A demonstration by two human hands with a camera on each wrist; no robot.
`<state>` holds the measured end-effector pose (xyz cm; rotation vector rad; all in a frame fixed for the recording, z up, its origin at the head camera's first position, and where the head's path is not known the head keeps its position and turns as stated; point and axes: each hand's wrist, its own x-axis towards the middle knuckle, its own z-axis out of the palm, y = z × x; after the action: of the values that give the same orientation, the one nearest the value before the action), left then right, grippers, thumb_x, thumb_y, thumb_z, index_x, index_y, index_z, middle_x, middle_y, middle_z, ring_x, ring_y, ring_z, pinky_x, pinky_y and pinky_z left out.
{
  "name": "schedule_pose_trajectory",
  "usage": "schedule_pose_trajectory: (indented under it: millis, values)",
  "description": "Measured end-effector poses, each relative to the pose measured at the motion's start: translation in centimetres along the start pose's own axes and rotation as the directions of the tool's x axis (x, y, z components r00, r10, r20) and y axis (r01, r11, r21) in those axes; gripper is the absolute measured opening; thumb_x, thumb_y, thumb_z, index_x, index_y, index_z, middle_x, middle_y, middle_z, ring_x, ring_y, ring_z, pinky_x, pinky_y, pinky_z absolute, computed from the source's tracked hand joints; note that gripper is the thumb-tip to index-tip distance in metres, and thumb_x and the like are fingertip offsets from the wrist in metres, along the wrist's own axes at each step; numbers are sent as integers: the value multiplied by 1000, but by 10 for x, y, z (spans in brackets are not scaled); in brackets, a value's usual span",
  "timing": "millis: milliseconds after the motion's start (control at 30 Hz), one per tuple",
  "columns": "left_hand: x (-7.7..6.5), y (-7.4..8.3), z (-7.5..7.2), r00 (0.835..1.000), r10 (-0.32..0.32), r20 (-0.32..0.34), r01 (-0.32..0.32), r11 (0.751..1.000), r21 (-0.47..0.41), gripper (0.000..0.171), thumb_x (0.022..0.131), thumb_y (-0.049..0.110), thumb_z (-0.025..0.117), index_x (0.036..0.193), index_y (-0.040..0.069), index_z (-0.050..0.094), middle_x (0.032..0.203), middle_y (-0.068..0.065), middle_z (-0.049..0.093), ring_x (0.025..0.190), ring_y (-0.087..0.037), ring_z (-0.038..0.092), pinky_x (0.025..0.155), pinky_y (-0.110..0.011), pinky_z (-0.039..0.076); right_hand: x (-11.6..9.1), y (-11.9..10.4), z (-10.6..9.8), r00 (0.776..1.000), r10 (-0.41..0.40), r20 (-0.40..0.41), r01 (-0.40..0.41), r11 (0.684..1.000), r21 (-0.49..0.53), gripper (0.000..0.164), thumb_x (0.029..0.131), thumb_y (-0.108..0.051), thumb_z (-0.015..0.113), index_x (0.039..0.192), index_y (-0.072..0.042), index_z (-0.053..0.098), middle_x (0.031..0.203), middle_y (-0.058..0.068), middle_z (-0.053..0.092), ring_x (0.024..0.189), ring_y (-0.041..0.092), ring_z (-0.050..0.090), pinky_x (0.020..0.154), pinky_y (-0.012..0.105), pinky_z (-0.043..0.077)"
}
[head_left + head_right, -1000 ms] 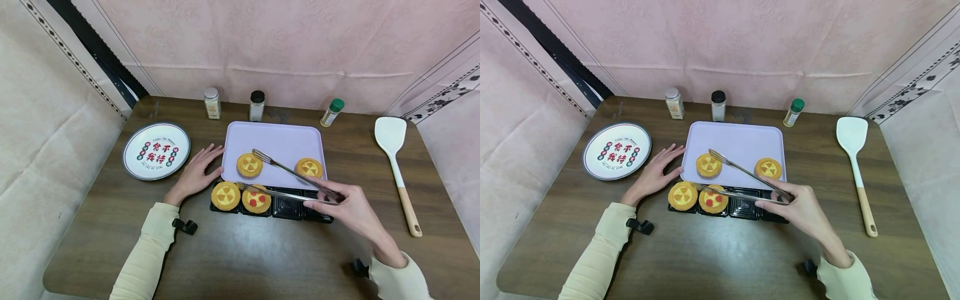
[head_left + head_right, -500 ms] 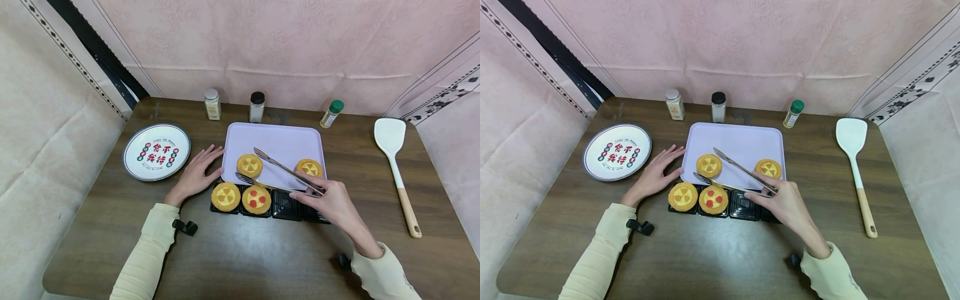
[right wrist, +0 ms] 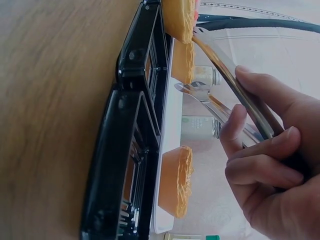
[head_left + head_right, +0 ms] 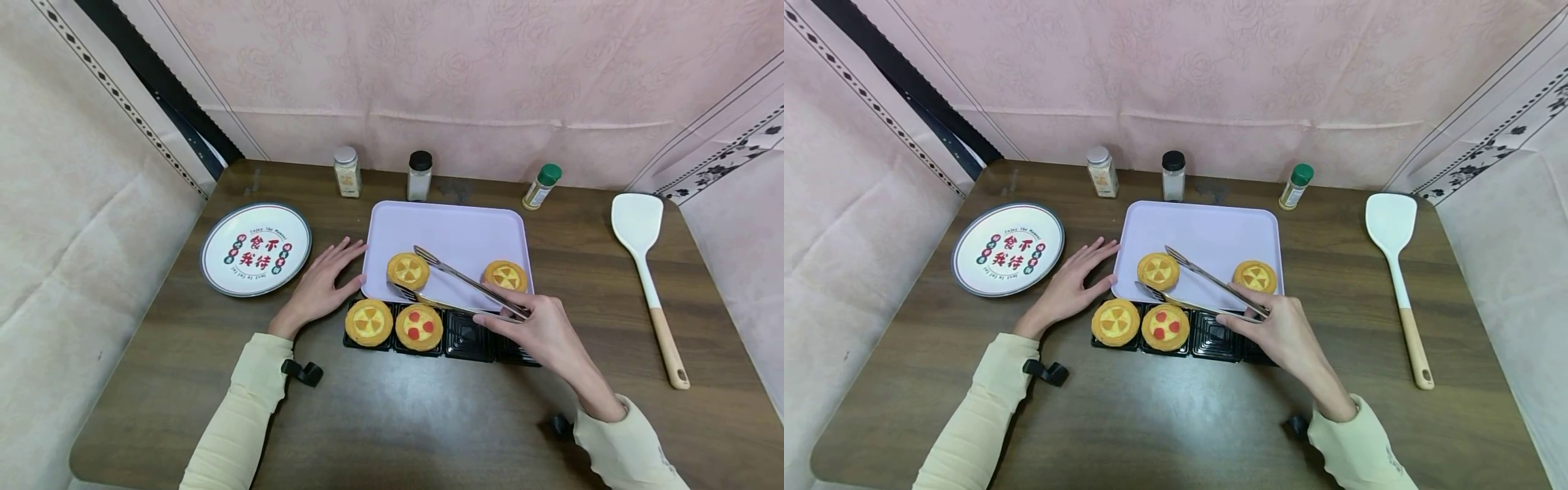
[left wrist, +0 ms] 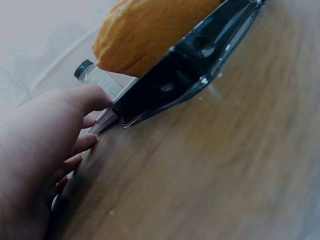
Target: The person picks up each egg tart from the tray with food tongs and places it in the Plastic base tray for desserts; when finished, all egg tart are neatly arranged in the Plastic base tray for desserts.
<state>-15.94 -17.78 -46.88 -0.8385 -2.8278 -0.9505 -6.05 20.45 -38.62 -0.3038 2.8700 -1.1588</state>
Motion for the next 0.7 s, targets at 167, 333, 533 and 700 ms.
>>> schedule_pose_trajectory:
  millis: [167,333,533,700]
  values:
    - [0,0,0,1000,3,-2,-3,1000,-1,60,99,46,53,152,19,40,156,0,34,146,-23,19,119,-45,11,-1,1,0,1000,-3,1,3,1000,-2,57,79,-49,79,128,-22,68,63,-3,55,49,14,45,38,27,35]
    - [0,0,0,1000,5,0,-5,1000,-2,61,99,46,53,152,19,40,156,-1,35,146,-24,19,119,-45,11,-1,2,1,1000,-8,-6,8,1000,-8,56,79,-47,79,127,-21,69,58,-5,47,44,12,40,36,26,33]
    - [-1,-1,1,1000,3,-2,-3,1000,-1,61,99,47,53,152,19,39,156,-1,35,146,-24,20,118,-45,12,-1,2,1,1000,-10,-9,10,1000,-16,56,80,-47,79,128,-22,68,57,-9,32,41,9,33,34,27,32]
    - [-1,-1,0,1000,6,-3,-6,1000,1,60,99,46,53,152,19,39,156,-1,35,146,-24,20,118,-45,12,-1,2,1,1000,-18,-12,18,1000,-12,55,80,-46,79,129,-22,68,58,-9,32,41,9,34,33,26,32]
